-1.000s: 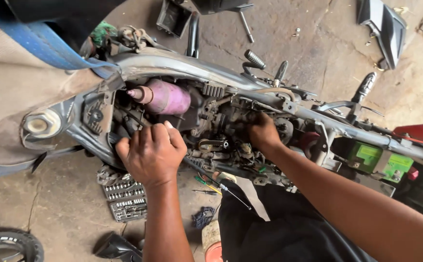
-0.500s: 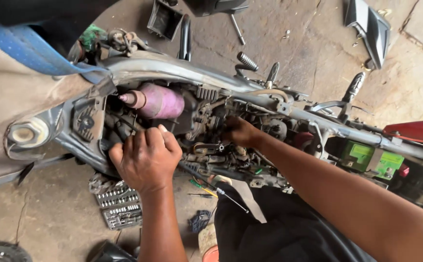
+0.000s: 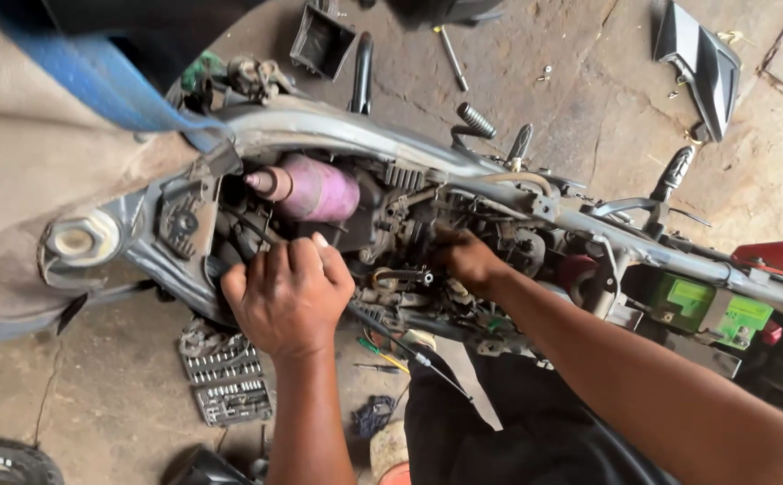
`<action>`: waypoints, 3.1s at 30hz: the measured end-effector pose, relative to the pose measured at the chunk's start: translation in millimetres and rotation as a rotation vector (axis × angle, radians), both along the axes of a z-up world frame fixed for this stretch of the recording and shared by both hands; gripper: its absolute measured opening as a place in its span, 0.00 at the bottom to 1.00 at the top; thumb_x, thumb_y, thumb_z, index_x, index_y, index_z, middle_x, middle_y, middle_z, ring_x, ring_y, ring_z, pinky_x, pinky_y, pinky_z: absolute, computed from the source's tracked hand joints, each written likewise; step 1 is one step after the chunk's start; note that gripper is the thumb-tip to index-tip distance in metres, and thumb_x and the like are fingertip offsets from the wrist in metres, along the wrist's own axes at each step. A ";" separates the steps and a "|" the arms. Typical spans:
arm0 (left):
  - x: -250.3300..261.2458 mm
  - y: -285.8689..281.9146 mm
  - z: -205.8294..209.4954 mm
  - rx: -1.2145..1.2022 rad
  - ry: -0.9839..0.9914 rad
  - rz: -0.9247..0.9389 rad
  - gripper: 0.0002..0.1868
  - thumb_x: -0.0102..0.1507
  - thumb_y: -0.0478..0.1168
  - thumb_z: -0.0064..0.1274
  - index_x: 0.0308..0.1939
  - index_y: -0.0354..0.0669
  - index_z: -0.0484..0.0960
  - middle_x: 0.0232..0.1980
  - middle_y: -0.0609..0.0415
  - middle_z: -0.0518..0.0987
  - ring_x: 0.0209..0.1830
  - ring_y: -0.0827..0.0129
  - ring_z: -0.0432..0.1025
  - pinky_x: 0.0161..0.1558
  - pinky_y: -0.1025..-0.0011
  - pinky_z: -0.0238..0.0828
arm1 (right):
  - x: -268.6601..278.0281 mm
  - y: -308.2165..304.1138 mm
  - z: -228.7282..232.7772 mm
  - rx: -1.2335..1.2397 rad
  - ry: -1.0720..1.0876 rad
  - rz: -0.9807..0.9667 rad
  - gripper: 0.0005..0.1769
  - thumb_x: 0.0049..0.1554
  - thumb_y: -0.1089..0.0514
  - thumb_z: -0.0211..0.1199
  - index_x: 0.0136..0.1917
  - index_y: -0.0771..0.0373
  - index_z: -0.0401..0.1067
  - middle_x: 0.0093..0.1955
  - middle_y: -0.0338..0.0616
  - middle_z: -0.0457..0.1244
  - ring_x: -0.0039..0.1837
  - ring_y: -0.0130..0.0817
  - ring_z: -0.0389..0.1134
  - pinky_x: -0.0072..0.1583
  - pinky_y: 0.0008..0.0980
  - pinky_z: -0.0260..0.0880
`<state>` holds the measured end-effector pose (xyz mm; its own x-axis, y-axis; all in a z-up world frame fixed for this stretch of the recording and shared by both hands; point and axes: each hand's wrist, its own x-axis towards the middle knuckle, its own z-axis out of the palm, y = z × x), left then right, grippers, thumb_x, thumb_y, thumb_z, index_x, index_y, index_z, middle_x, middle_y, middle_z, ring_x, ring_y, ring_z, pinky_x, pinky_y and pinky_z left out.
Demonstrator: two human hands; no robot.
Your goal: The recorder is working on the internal components of a motorcycle, handling various engine or frame parts.
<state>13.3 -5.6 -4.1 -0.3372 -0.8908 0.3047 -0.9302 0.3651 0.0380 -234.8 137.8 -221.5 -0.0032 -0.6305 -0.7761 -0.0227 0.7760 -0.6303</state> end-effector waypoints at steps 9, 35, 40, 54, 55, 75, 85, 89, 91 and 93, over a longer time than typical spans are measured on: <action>4.6 5.7 0.5 0.011 0.018 -0.014 0.18 0.67 0.43 0.55 0.24 0.49 0.68 0.26 0.56 0.72 0.27 0.59 0.69 0.42 0.60 0.60 | 9.9 -29.5 120.7 0.123 0.707 0.328 0.26 0.54 0.58 0.68 0.63 0.70 0.68 0.53 0.63 0.69 0.55 0.51 0.73 0.56 0.43 0.70; -5.4 12.4 -7.3 0.005 -0.086 -0.055 0.18 0.71 0.44 0.52 0.25 0.49 0.71 0.28 0.55 0.75 0.28 0.58 0.70 0.42 0.61 0.60 | 12.6 -8.2 83.8 0.080 0.112 0.106 0.45 0.53 0.44 0.68 0.77 0.62 0.55 0.75 0.53 0.56 0.75 0.49 0.57 0.72 0.45 0.55; -7.5 12.6 -8.4 0.015 -0.089 -0.050 0.19 0.72 0.44 0.52 0.26 0.49 0.71 0.28 0.55 0.75 0.28 0.58 0.70 0.42 0.61 0.60 | -0.2 -38.7 89.2 0.015 0.456 0.822 0.52 0.59 0.24 0.60 0.79 0.57 0.49 0.81 0.57 0.42 0.82 0.55 0.42 0.75 0.49 0.47; -4.4 11.9 -7.4 -0.006 -0.089 -0.051 0.19 0.70 0.44 0.53 0.24 0.49 0.70 0.27 0.54 0.74 0.27 0.57 0.70 0.41 0.60 0.60 | 1.7 -22.0 10.8 0.327 -0.362 -0.079 0.24 0.51 0.54 0.64 0.62 0.54 0.77 0.68 0.48 0.68 0.68 0.44 0.65 0.64 0.37 0.63; -6.7 11.3 -7.6 -0.007 -0.084 -0.054 0.19 0.70 0.44 0.53 0.24 0.49 0.70 0.27 0.54 0.74 0.27 0.57 0.70 0.41 0.60 0.60 | -1.5 -15.4 -5.6 0.326 -0.357 -0.083 0.24 0.51 0.54 0.64 0.62 0.54 0.77 0.68 0.48 0.68 0.68 0.44 0.65 0.64 0.37 0.63; 1.3 13.0 -11.3 0.005 -0.042 -0.056 0.17 0.70 0.44 0.54 0.26 0.49 0.71 0.29 0.55 0.75 0.29 0.59 0.71 0.41 0.61 0.60 | 5.6 15.1 -88.9 0.019 -0.101 0.135 0.31 0.48 0.70 0.50 0.66 0.66 0.67 0.63 0.58 0.66 0.67 0.47 0.71 0.70 0.39 0.69; -1.3 7.5 -6.1 -0.045 -0.044 -0.066 0.16 0.67 0.44 0.54 0.25 0.48 0.72 0.27 0.53 0.75 0.27 0.57 0.70 0.39 0.60 0.60 | -5.0 0.9 -43.3 0.054 -0.437 -0.018 0.15 0.56 0.60 0.60 0.54 0.69 0.76 0.61 0.56 0.67 0.64 0.47 0.67 0.67 0.43 0.63; -0.4 10.7 -5.7 0.010 -0.042 -0.055 0.17 0.67 0.44 0.54 0.24 0.48 0.71 0.26 0.54 0.75 0.26 0.58 0.70 0.40 0.60 0.61 | 11.7 -16.0 39.6 0.006 0.031 0.367 0.18 0.56 0.53 0.63 0.58 0.61 0.75 0.57 0.49 0.69 0.60 0.43 0.69 0.64 0.43 0.67; -0.6 9.9 -5.0 0.012 -0.043 -0.046 0.17 0.67 0.44 0.55 0.24 0.48 0.71 0.26 0.55 0.75 0.26 0.59 0.70 0.40 0.61 0.61 | 14.6 -26.6 59.5 -0.184 0.140 0.483 0.17 0.55 0.53 0.61 0.55 0.63 0.76 0.50 0.53 0.72 0.54 0.46 0.72 0.58 0.45 0.72; 0.9 8.4 -4.0 -0.013 -0.032 -0.058 0.17 0.67 0.43 0.55 0.24 0.48 0.71 0.26 0.55 0.75 0.27 0.59 0.71 0.40 0.61 0.61 | 19.2 -42.4 87.2 0.024 0.433 0.829 0.19 0.63 0.47 0.58 0.48 0.66 0.76 0.45 0.55 0.70 0.48 0.49 0.74 0.52 0.45 0.77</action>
